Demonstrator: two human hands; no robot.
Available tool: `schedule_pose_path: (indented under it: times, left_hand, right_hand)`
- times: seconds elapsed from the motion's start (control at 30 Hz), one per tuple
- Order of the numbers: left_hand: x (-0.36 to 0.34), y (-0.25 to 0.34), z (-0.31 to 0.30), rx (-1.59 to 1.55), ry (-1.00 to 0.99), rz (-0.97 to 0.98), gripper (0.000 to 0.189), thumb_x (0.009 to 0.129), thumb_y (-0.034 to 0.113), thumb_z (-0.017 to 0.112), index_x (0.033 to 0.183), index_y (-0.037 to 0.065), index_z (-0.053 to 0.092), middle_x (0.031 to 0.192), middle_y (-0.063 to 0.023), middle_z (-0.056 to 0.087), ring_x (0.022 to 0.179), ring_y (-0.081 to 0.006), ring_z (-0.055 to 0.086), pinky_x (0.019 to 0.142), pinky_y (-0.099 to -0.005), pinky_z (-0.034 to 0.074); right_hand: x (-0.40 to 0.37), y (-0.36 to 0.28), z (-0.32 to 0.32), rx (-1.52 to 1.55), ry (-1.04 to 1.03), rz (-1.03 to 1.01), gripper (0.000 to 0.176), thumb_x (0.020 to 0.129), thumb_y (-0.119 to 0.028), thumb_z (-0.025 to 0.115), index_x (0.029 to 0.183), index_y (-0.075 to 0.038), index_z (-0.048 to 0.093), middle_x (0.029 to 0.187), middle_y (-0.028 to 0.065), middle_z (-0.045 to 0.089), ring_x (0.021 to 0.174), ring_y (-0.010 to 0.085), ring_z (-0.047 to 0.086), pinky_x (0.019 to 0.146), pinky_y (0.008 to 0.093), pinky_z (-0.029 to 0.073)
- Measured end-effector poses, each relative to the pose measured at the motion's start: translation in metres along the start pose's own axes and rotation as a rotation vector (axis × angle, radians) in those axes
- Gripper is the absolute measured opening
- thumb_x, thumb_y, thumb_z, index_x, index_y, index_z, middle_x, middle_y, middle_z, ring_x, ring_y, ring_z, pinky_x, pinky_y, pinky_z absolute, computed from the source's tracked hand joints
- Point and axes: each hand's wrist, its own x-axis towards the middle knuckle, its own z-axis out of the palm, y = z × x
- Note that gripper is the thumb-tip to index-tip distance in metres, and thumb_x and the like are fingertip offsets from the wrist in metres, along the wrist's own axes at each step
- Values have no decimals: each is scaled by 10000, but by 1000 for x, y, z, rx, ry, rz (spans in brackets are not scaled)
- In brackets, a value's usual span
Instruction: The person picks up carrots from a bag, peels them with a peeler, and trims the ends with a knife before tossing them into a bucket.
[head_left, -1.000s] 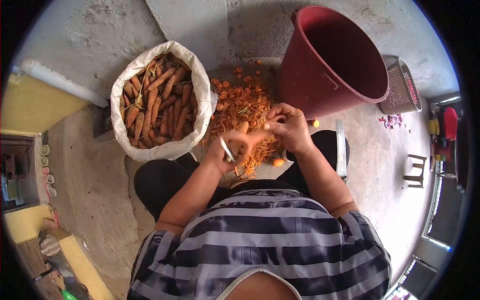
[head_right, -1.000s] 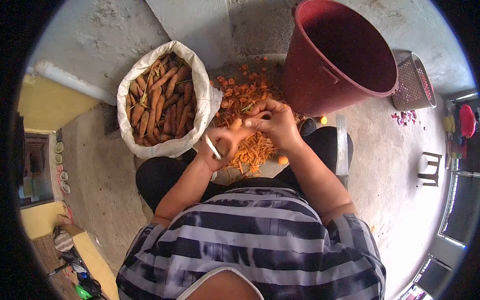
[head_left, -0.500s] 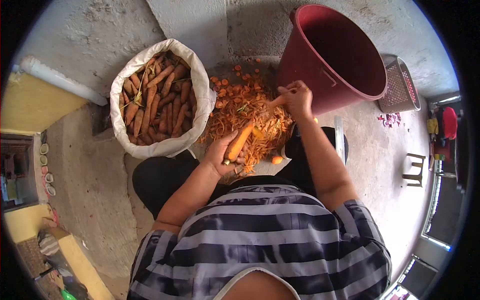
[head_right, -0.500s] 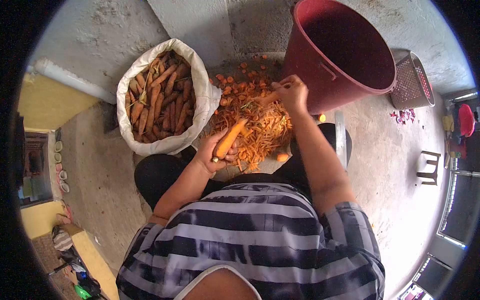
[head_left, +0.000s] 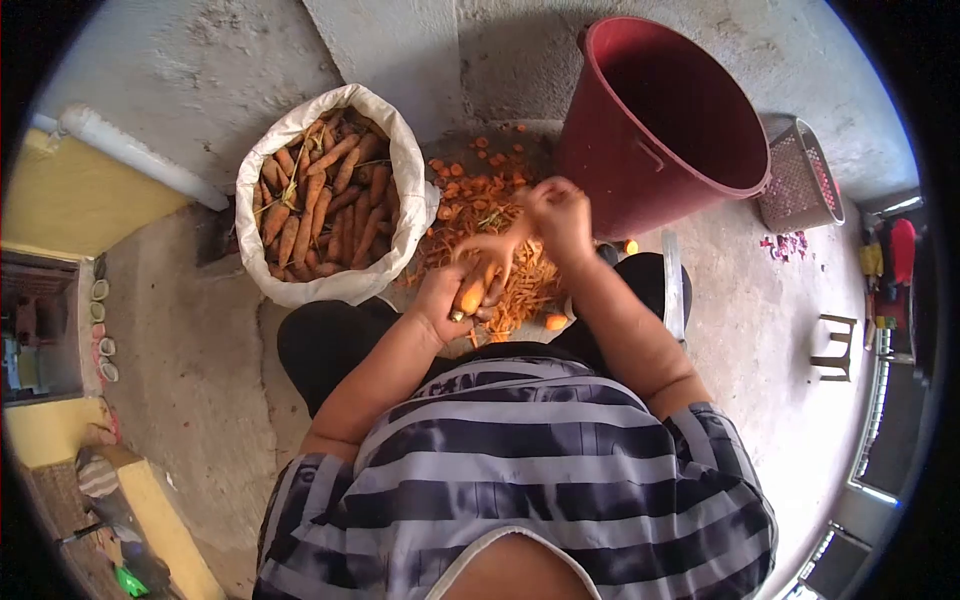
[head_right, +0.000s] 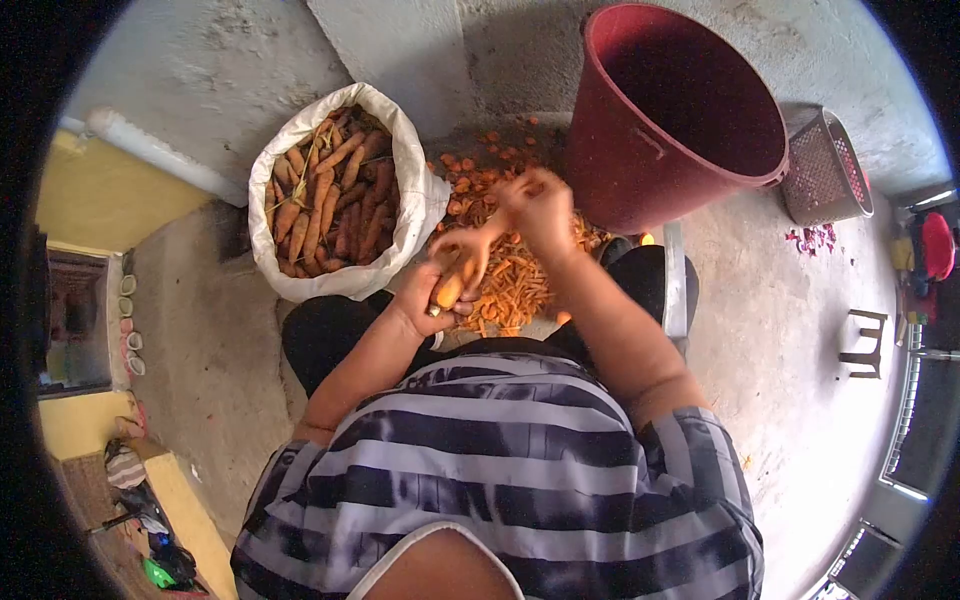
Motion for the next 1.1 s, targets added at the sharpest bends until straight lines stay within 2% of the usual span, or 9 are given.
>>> schedule_pose_path:
  times: [0.07, 0.23, 0.47, 0.63, 0.67, 0.73, 1.0, 1.07, 1.1]
  left_hand:
    - [-1, 1, -1, -11, -147, -112, 330, 870, 341, 456, 1079, 90, 498, 760, -49, 498, 625, -143, 488, 492, -238, 389]
    - [-16, 13, 12, 112, -86, -50, 340, 887, 381, 444, 1126, 139, 437, 817, -32, 463, 663, -108, 448, 513, -217, 358]
    - [-11, 9, 45, 77, 108, 17, 274, 906, 329, 406, 1027, 110, 518, 778, -54, 484, 612, -137, 452, 484, -225, 360]
    - [-11, 6, 20, 23, -273, -146, 303, 921, 315, 369, 1156, 129, 411, 814, -51, 429, 674, -113, 418, 534, -210, 355]
    - [-15, 4, 22, 30, -256, -129, 309, 920, 322, 372, 1163, 134, 405, 818, -51, 430, 676, -114, 419, 535, -213, 356]
    - [-24, 4, 30, 45, -222, -94, 322, 916, 334, 379, 1177, 146, 395, 825, -51, 431, 682, -114, 422, 537, -217, 356]
    - [-7, -3, 13, 192, 57, 82, 231, 887, 281, 430, 1005, 100, 512, 799, -61, 539, 630, -139, 463, 503, -244, 380]
    - [-9, -4, 16, 214, 101, 62, 227, 887, 271, 420, 961, 90, 536, 795, -68, 562, 613, -139, 469, 492, -245, 381]
    - [-5, -1, 10, 62, -194, -129, 248, 895, 296, 410, 1010, 98, 503, 788, -58, 529, 618, -135, 461, 506, -239, 377]
  right_hand:
    - [31, -3, -32, -283, 270, -48, 242, 696, -165, 739, 720, -1, 564, 644, 54, 573, 563, 93, 502, 484, 249, 418]
    - [46, -1, -71, -38, 390, -29, 289, 714, -228, 729, 721, 8, 564, 659, 64, 576, 575, 105, 505, 498, 261, 419]
    - [-47, -46, 0, 391, -135, 39, 226, 741, -174, 706, 685, -28, 543, 577, -8, 495, 512, 62, 441, 440, 205, 371]
    - [31, -5, -39, 83, 231, 33, 247, 708, -184, 728, 667, 4, 574, 620, 46, 565, 546, 91, 480, 455, 243, 399]
    - [45, 2, -58, -344, 355, -141, 278, 703, -201, 735, 685, 23, 571, 628, 59, 577, 545, 98, 483, 469, 264, 410]
    - [57, 1, -73, -161, 442, -31, 285, 694, -198, 744, 686, 23, 564, 624, 54, 570, 550, 98, 486, 471, 259, 403]
    - [-40, -41, 5, 298, -173, 27, 237, 705, -148, 735, 639, -33, 540, 582, -12, 511, 528, 61, 452, 467, 207, 384]
    - [-22, -28, 2, 134, -106, 31, 231, 708, -143, 731, 644, -22, 545, 593, -6, 527, 543, 61, 457, 483, 208, 383]
    - [-4, -18, -5, 96, 22, 26, 228, 713, -145, 725, 651, -14, 550, 597, 6, 535, 542, 68, 461, 480, 221, 387]
